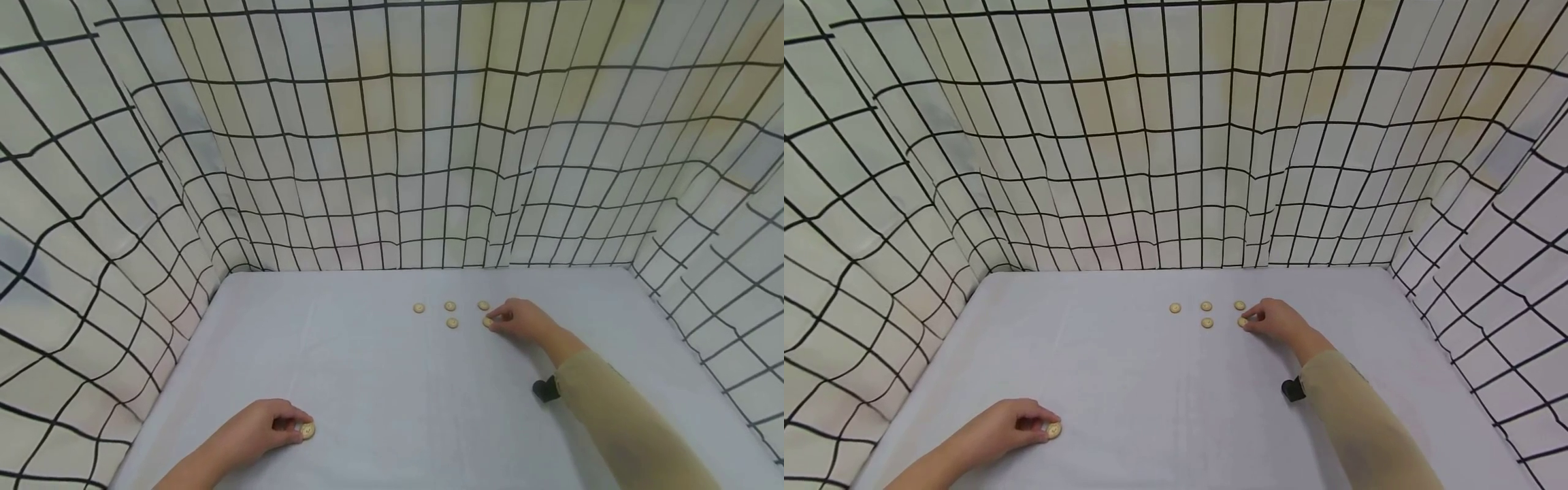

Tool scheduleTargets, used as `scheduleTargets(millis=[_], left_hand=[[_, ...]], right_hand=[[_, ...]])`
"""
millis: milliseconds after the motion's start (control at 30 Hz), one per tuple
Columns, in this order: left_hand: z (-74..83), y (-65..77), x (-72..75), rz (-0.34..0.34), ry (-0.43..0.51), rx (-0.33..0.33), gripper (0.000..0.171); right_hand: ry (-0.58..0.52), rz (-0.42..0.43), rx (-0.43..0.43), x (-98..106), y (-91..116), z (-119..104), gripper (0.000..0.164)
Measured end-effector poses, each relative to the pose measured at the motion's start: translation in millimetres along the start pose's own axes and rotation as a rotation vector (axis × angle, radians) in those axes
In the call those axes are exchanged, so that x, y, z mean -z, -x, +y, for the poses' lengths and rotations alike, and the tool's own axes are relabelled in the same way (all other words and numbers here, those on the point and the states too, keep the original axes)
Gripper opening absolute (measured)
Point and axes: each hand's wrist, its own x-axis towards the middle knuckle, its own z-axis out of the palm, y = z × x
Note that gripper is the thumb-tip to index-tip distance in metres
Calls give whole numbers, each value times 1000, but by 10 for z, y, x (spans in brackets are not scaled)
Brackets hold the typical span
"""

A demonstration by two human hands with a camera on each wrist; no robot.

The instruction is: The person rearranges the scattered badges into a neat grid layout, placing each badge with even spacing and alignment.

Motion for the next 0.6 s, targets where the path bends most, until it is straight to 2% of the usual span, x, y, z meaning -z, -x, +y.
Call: scheduleTargets(millis=[200, 300, 433, 600], left_hand=[[30, -20, 46, 21, -25, -9, 20], [64, -66, 73, 15, -7, -1, 21], [123, -192, 86, 10, -4, 3, 22], [221, -429, 89, 47, -53, 10, 18]], right_hand=[[-9, 1, 2, 14, 2, -39, 31], [-24, 1, 0, 17, 16, -48, 30], [-42, -2, -12, 19, 36, -51, 29], [-39, 5, -8, 3, 37, -36, 29]])
